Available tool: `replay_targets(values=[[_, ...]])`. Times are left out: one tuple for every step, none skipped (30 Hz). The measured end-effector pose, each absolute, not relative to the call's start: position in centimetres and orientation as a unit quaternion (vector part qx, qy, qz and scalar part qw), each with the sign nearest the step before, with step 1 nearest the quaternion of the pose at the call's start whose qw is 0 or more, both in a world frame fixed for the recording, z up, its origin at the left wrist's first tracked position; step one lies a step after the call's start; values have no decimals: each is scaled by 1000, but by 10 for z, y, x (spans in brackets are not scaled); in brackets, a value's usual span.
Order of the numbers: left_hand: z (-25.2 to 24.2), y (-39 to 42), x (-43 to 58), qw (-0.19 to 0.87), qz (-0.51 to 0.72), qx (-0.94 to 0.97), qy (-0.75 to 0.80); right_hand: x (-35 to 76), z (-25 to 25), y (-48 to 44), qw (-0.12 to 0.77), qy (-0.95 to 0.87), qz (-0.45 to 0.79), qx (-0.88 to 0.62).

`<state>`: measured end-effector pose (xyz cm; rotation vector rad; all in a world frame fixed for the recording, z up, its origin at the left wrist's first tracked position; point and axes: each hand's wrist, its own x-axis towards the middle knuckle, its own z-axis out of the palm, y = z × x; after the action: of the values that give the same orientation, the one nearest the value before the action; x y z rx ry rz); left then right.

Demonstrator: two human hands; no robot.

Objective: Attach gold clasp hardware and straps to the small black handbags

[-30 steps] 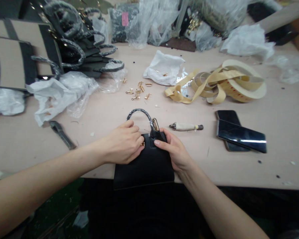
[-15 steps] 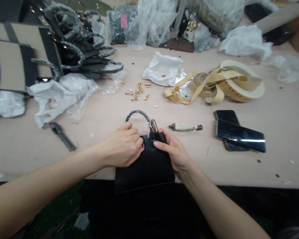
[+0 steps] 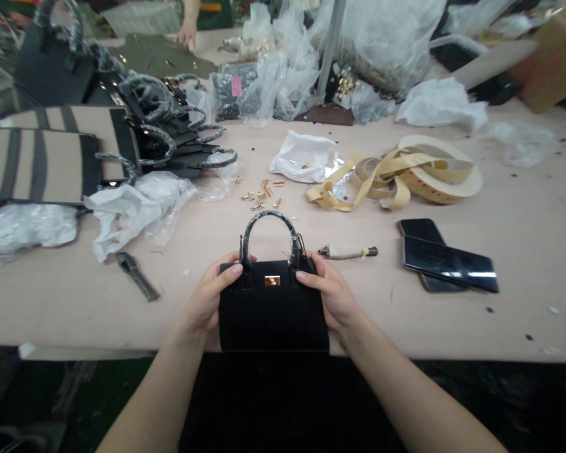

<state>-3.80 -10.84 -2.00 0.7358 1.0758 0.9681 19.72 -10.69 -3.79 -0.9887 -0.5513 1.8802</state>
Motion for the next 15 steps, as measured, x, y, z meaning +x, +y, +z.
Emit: replay_targets(values=[[-23, -110, -37, 712, 434, 294, 466, 197, -38, -107, 459, -222, 760, -403], [-26, -112, -36, 727, 438, 269, 456, 197, -39, -106, 462, -220, 757, -406], [-28, -114, -35, 734, 441, 251, 452, 198, -39, -106, 464, -216, 756, -408], [-30, -115, -35, 734, 446, 239, 454, 198, -40, -106, 463, -213, 757, -408], [-32, -116, -35, 729, 452, 232, 459, 198, -40, -106, 462, -210, 759, -408], [-34, -117, -35, 721, 459, 230, 466, 197, -41, -105, 460, -209, 759, -409], [-36, -117, -35, 712, 465, 229, 474, 197, -41, -105, 461, -210, 758, -412], [-38, -117, -35, 705, 469, 227, 481, 196, -41, -105, 462, -213, 754, -415], [-39, -117, -35, 701, 471, 224, 487, 196, -41, -105, 464, -216, 750, -419], [-40, -117, -35, 699, 471, 219, 491, 195, -41, -105, 466, -219, 746, -422], [-41, -116, -34, 699, 471, 214, 494, 194, -41, -105, 467, -222, 743, -424], [-42, -116, -34, 701, 471, 209, 494, 194, -41, -105, 468, -225, 742, -425], [-42, -116, -34, 703, 470, 205, 493, 193, -41, -105, 468, -228, 741, -425], [-42, -115, -34, 705, 470, 204, 491, 192, -40, -105, 469, -230, 739, -424], [-42, -115, -34, 706, 471, 204, 489, 192, -41, -105, 470, -232, 738, -425]])
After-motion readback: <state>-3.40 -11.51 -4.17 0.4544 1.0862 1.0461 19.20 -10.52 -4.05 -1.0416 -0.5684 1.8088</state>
